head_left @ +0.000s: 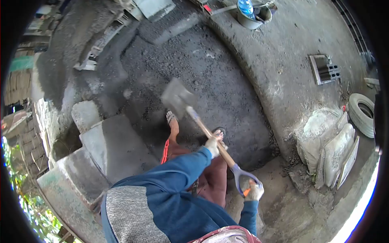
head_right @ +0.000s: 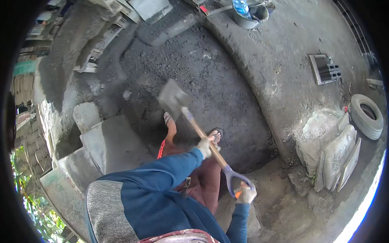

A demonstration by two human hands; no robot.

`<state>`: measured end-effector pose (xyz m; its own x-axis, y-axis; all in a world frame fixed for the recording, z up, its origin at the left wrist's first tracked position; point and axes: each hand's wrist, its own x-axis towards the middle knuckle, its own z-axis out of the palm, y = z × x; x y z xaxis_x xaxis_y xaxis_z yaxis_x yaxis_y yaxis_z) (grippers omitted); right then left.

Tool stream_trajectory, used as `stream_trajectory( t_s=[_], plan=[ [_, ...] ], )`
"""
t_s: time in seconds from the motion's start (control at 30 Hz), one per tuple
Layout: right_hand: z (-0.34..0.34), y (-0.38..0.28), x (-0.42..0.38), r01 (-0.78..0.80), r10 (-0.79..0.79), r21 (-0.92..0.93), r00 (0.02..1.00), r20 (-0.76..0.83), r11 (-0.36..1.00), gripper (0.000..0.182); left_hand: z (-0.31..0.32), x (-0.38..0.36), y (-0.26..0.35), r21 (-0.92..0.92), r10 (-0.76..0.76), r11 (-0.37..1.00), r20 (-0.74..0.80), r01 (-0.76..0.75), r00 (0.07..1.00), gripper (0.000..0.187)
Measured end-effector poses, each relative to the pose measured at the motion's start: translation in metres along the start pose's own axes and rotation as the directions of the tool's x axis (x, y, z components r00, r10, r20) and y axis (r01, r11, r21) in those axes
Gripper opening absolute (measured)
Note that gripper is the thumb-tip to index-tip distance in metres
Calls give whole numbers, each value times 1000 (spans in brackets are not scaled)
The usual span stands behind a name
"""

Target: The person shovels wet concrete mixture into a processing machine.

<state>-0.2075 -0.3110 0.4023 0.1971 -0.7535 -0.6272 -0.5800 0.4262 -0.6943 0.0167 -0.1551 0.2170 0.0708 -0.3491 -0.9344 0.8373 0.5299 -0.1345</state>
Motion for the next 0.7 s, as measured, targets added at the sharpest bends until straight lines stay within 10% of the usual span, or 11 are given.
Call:
stream_trajectory(
  t_s=[0.17,0.23,0.33,0.47,0.6,0.7],
  plan=[
    [-10,3,9,-93,115,90,949,-295,992,17,19,76,-64,17,-271,961,-142,276,952,13],
    [47,-31,6,-80,105,161,982,-155,984,17,14,98,-41,-45,-296,955,-84,293,951,10],
    [122,-29,39,-239,185,226,954,235,944,15,15,94,55,-50,-103,994,-24,102,994,22],
    [303,-21,57,-7,-58,235,962,268,972,13,36,30,181,-137,42,990,37,-37,998,25],
    [451,-67,-4,-343,89,410,847,524,845,11,24,11,319,210,176,959,89,-191,980,16],
    [584,-76,-38,-126,-116,404,844,523,906,13,13,-7,457,443,320,824,151,-353,935,18]
  ],
)
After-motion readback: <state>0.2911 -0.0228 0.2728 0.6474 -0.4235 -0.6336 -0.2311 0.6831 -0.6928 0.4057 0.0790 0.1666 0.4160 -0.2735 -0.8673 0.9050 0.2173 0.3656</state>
